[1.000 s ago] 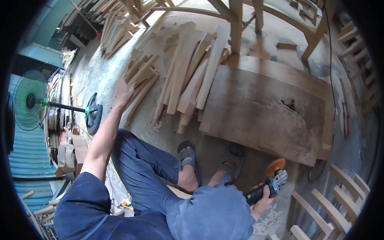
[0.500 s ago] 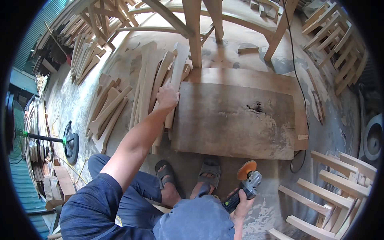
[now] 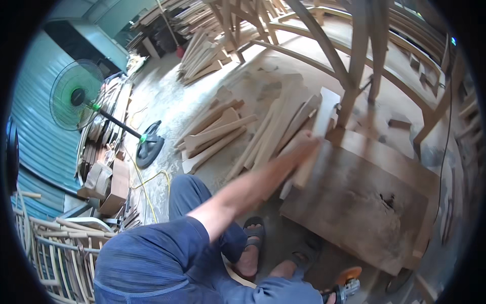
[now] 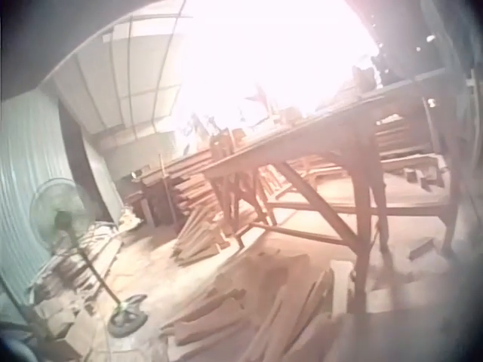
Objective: The person sands wooden chair legs using an angle grinder with a sanding disc, turning each leg over to grind and smooth its different edges and surfaces.
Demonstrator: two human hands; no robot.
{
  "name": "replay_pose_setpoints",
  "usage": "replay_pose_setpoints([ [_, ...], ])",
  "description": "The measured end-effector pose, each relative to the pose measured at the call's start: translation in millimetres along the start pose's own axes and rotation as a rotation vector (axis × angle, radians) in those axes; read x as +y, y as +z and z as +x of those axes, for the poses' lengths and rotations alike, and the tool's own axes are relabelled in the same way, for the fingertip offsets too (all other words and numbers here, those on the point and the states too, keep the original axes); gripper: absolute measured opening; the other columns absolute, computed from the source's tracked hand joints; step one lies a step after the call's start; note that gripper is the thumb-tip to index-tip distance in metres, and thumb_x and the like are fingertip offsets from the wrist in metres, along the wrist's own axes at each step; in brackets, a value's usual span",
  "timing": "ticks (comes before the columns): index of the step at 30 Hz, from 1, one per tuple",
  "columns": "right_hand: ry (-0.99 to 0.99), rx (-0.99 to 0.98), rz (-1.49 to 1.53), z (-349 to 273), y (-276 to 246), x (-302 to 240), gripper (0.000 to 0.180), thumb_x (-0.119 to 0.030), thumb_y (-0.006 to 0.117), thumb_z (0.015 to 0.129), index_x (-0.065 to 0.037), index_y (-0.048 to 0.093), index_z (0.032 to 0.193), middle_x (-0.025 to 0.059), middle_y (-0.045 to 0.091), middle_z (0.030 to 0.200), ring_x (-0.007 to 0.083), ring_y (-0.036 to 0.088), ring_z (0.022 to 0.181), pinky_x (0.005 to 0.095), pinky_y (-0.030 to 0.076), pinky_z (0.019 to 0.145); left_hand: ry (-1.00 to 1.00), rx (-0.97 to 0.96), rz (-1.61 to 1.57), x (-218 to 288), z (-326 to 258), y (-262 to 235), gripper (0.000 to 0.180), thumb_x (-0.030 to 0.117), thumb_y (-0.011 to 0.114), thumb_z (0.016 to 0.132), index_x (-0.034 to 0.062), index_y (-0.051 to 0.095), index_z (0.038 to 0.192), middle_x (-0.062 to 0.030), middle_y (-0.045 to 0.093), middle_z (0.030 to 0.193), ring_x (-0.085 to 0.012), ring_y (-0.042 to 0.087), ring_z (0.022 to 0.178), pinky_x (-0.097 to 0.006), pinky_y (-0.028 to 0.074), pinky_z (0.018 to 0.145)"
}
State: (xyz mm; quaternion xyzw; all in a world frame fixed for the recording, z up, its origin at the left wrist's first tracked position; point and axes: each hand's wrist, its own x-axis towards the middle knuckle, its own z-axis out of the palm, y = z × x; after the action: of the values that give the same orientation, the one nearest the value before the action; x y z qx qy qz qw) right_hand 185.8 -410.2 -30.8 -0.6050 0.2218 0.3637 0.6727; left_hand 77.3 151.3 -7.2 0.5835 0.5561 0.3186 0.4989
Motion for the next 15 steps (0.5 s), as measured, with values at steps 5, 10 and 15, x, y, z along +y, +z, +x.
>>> replay_pose_setpoints([
  [5, 0.022, 0.015, 0.047, 1.7, -5.1, -4.2, 0.036, -0.025, 0.073, 0.098, -0.009, 0.056, 0.126, 0.0100, 0.069, 0.096, 0.0254, 0.067, 0.077, 0.0445, 0.061, 0.072, -0.057, 0.182, -0.328, 14.0, -139.9, 105.4, 0.044, 0.039, 0.073, 0.101, -0.0016, 0.065, 0.117, -0.0102, 0.067, 0.090, -0.0208, 0.067, 0.091, -0.042, 0.056, 0.085],
  [10, 0.069, 0.133, 0.309, -33.9, -28.0, -19.8, 0.033, -0.028, 0.071, 0.099, -0.009, 0.058, 0.123, 0.0087, 0.069, 0.097, 0.0248, 0.067, 0.079, 0.0445, 0.060, 0.074, 0.649, -0.591, 0.494, -20.3, -168.6, 75.6, 0.029, 0.025, 0.075, 0.086, 0.0054, 0.077, 0.107, -0.0195, 0.076, 0.106, -0.0391, 0.070, 0.106, -0.052, 0.056, 0.094],
  [15, -0.225, 0.172, 0.194, -63.3, -31.1, -27.2, 0.034, -0.029, 0.074, 0.097, -0.007, 0.061, 0.118, 0.0086, 0.069, 0.097, 0.0248, 0.069, 0.079, 0.0430, 0.061, 0.071, 1.005, -0.149, 1.015, 3.0, -66.1, 16.0, 0.050, 0.016, 0.069, 0.087, 0.0061, 0.064, 0.136, -0.0194, 0.061, 0.137, -0.0387, 0.054, 0.136, -0.055, 0.044, 0.112],
])
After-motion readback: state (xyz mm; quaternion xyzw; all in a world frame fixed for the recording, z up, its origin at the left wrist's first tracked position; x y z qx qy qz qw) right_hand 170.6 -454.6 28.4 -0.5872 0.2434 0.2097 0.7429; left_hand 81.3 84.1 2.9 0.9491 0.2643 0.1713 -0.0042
